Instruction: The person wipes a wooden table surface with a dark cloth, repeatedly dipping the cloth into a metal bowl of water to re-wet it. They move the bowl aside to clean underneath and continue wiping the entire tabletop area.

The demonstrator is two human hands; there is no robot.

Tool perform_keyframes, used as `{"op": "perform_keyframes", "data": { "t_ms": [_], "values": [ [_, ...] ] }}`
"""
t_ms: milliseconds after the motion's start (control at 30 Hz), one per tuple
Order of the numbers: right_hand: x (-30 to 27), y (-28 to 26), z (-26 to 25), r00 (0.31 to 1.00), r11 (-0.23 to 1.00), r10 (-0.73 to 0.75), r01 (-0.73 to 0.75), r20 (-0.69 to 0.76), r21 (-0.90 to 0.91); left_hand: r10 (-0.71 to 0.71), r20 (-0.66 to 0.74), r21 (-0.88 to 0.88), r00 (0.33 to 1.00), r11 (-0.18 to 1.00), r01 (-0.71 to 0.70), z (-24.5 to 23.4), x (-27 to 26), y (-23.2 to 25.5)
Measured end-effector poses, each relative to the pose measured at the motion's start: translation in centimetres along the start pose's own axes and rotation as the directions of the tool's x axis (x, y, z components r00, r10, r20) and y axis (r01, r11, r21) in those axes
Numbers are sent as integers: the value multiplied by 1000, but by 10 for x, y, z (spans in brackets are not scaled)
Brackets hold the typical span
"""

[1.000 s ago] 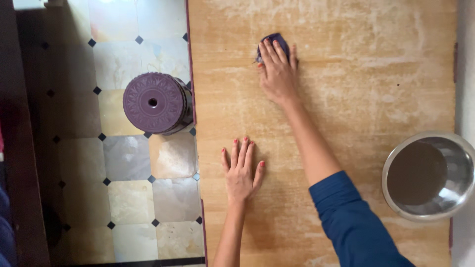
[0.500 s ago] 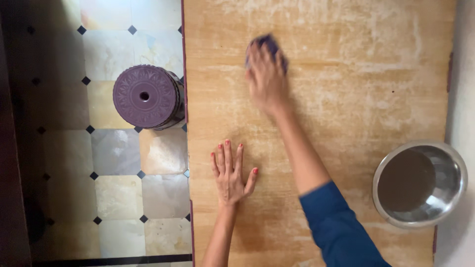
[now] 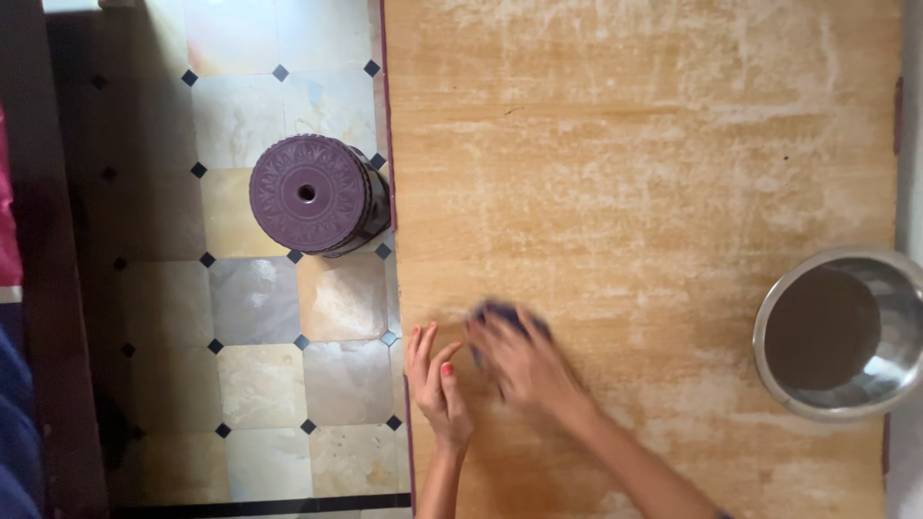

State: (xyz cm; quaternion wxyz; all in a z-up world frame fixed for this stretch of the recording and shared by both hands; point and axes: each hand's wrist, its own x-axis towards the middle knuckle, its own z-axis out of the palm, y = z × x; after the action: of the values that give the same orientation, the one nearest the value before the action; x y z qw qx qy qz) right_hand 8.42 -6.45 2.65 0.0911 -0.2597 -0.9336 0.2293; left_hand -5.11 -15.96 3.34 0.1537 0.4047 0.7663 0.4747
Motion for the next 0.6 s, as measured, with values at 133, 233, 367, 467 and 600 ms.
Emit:
{"op": "perform_keyframes", "data": {
  "t_ms": [133,233,367,467,600],
  "values": [
    [126,26,3,987,997,78,-80,-144,-13,-42,4,211,999,977,41,-36,-4,-10],
    [172,19,18,961,978,200,-209,-191,-29,-109,-8,342,994,934,105,-53,-4,-18],
    [119,-18,49,990,992,37,-53,-134,-115,-175,23,189,984,968,168,-69,-7,-25],
    [31,-68,62,997,997,-46,42,-58,-66,-110,64,196,992,976,96,-70,-14,-24],
    [-29,-56,41,989,990,-74,58,-128,-125,-13,188,257,982,966,-36,-60,-23,-13]
  ]
}}
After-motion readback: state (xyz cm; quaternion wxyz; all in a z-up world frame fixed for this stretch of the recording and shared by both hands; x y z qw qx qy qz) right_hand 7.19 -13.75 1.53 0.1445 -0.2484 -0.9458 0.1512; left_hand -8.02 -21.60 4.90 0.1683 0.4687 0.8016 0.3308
